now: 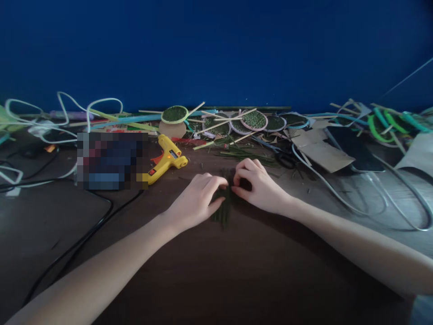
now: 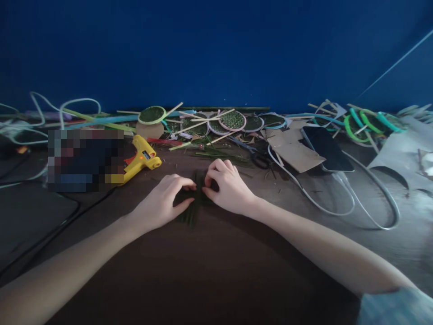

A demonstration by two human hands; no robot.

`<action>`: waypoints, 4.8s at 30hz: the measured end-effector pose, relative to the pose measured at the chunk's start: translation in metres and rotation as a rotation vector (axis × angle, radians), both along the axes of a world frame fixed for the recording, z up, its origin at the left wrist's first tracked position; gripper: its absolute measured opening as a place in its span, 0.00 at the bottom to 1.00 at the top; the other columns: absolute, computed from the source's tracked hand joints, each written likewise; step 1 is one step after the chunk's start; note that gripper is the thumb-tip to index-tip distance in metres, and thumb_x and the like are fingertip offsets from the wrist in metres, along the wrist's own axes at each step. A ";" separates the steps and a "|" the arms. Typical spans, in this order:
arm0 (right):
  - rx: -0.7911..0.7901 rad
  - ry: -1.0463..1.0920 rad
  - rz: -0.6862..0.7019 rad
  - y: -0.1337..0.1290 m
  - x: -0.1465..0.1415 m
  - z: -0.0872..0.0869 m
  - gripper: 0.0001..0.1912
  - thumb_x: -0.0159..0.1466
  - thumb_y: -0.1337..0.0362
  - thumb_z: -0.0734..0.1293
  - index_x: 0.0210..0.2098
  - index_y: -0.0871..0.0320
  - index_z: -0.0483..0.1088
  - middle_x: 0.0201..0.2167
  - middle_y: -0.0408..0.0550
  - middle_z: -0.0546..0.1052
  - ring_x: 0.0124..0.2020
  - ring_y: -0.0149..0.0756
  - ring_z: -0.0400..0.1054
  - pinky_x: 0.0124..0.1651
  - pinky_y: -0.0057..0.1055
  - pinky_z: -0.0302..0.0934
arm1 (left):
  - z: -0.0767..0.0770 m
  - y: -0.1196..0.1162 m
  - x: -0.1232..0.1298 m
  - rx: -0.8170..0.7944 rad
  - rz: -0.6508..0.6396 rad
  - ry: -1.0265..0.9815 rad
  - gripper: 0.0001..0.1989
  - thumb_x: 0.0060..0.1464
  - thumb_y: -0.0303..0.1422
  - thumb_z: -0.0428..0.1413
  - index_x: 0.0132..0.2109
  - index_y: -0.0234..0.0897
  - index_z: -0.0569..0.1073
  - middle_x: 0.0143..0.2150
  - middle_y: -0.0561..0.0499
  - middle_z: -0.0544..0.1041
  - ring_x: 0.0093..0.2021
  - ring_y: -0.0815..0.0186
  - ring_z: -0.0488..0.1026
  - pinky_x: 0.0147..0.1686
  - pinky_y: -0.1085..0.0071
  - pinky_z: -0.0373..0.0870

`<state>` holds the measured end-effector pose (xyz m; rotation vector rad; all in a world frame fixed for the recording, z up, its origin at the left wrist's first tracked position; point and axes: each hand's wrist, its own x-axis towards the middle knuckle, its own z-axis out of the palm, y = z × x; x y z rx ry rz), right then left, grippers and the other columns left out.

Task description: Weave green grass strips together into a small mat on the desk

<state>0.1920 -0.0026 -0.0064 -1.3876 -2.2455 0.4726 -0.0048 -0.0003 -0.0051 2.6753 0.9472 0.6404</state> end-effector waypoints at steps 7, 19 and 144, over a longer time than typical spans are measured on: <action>-0.019 0.108 -0.006 0.005 0.001 0.000 0.06 0.53 0.68 0.67 0.23 0.57 0.63 0.32 0.47 0.68 0.37 0.37 0.59 0.44 0.37 0.57 | -0.004 0.002 -0.001 0.015 -0.048 0.045 0.06 0.55 0.29 0.53 0.41 0.35 0.65 0.37 0.50 0.73 0.38 0.63 0.68 0.39 0.65 0.64; -0.129 0.279 -0.059 0.000 -0.003 0.007 0.10 0.57 0.63 0.65 0.22 0.57 0.62 0.25 0.43 0.70 0.32 0.33 0.61 0.37 0.32 0.56 | -0.002 0.001 0.001 0.267 -0.119 0.134 0.10 0.57 0.25 0.47 0.44 0.33 0.70 0.39 0.45 0.72 0.39 0.62 0.67 0.39 0.65 0.65; 0.122 0.005 -0.052 -0.003 -0.006 -0.007 0.09 0.57 0.66 0.65 0.39 0.58 0.68 0.41 0.51 0.70 0.44 0.42 0.61 0.46 0.40 0.58 | -0.005 0.006 0.000 0.004 0.245 0.051 0.08 0.53 0.32 0.55 0.40 0.34 0.67 0.38 0.47 0.69 0.42 0.58 0.66 0.42 0.61 0.65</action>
